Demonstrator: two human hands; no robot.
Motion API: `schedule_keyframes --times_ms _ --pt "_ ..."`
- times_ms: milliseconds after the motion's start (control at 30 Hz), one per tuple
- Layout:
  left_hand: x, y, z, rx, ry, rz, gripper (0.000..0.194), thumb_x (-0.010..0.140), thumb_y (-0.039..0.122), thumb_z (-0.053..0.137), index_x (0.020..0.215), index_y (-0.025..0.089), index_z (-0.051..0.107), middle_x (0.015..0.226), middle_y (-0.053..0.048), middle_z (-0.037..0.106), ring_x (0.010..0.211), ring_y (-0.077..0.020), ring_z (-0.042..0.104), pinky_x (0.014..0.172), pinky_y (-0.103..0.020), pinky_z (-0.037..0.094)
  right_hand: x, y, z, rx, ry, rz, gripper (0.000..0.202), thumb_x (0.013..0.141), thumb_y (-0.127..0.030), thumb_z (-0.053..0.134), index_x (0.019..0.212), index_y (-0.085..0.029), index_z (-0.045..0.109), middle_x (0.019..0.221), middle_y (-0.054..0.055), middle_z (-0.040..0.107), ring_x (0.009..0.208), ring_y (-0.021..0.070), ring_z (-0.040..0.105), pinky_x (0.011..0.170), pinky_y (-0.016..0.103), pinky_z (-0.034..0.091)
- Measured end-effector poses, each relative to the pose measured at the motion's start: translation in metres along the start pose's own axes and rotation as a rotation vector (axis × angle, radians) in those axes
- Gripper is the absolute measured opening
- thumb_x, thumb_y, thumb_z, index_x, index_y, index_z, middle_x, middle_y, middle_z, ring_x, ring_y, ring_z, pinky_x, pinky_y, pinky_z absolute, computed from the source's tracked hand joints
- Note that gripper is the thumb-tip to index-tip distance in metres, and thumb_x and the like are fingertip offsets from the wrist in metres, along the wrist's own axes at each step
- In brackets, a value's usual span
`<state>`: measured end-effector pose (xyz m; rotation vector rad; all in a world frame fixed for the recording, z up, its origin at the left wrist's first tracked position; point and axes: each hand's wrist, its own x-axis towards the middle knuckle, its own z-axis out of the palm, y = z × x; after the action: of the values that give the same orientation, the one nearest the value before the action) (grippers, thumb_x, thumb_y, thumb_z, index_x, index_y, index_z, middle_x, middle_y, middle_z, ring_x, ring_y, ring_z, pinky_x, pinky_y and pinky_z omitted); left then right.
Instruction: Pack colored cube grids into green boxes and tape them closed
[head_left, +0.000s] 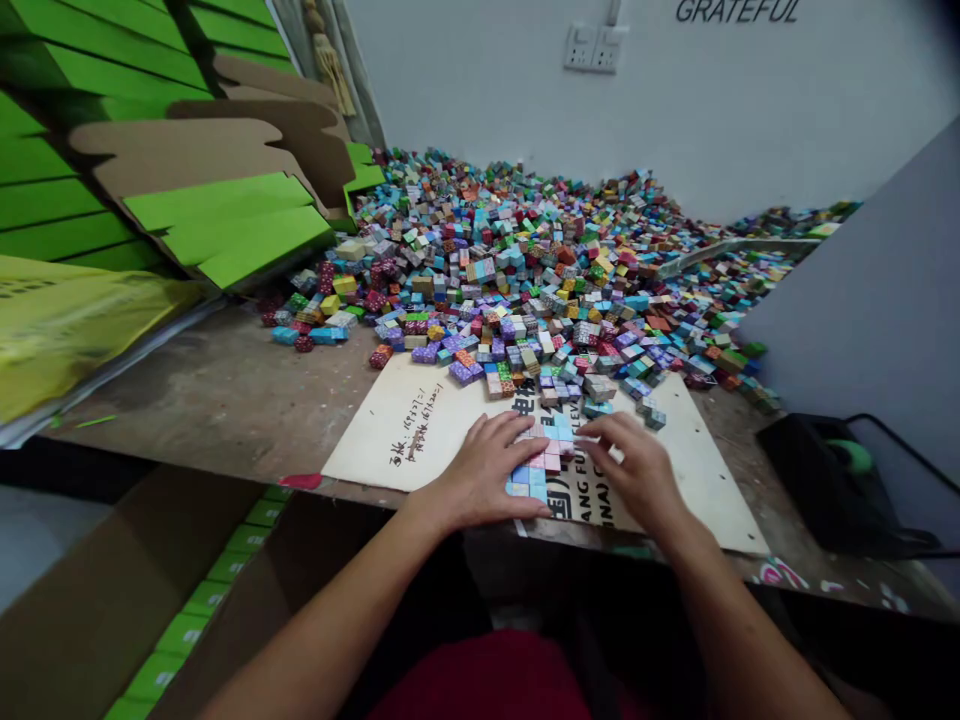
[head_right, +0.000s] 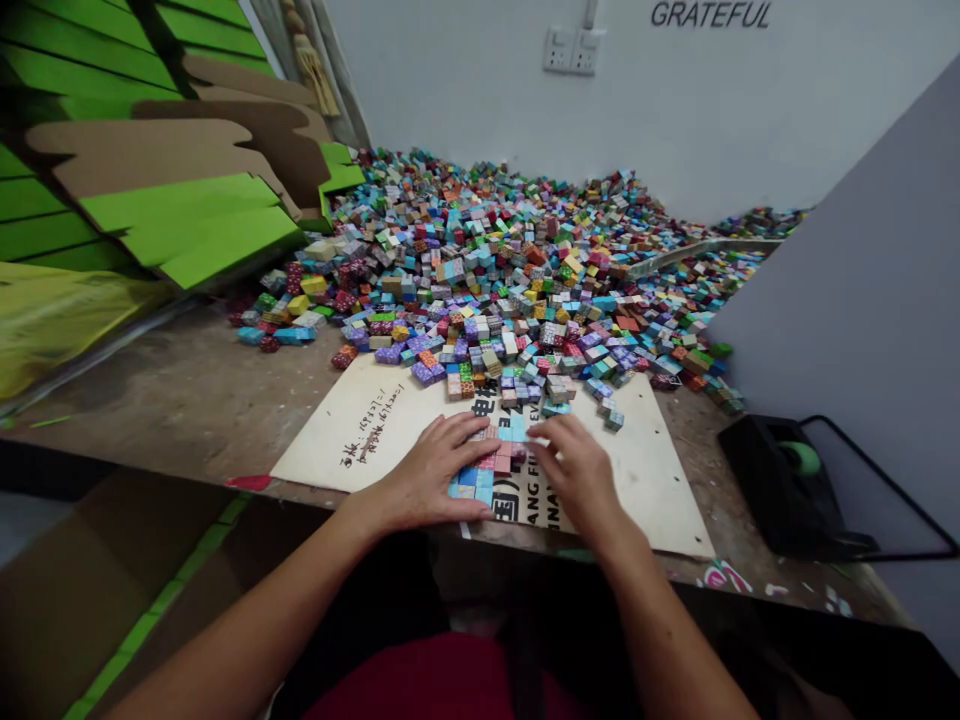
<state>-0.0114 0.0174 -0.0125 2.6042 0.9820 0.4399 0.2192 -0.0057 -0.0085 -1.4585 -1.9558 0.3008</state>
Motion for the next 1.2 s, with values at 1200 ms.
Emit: schedule_keyframes --times_ms 1200 --pt "-0.004 0.006 0.015 0.06 0.083 0.057 0.058 0.077 0.063 0.056 0.126 0.032 0.049 0.141 -0.003 0.041 0.132 -0.0297 0.029 0.109 -0.053 0.015 0.039 0.054 -0.009 -0.148 0.114 0.147 0.02 0.084 -0.037 0.052 0.082 -0.02 0.062 0.084 0.005 0.055 0.076 0.0197 0.053 0.066 0.032 0.042"
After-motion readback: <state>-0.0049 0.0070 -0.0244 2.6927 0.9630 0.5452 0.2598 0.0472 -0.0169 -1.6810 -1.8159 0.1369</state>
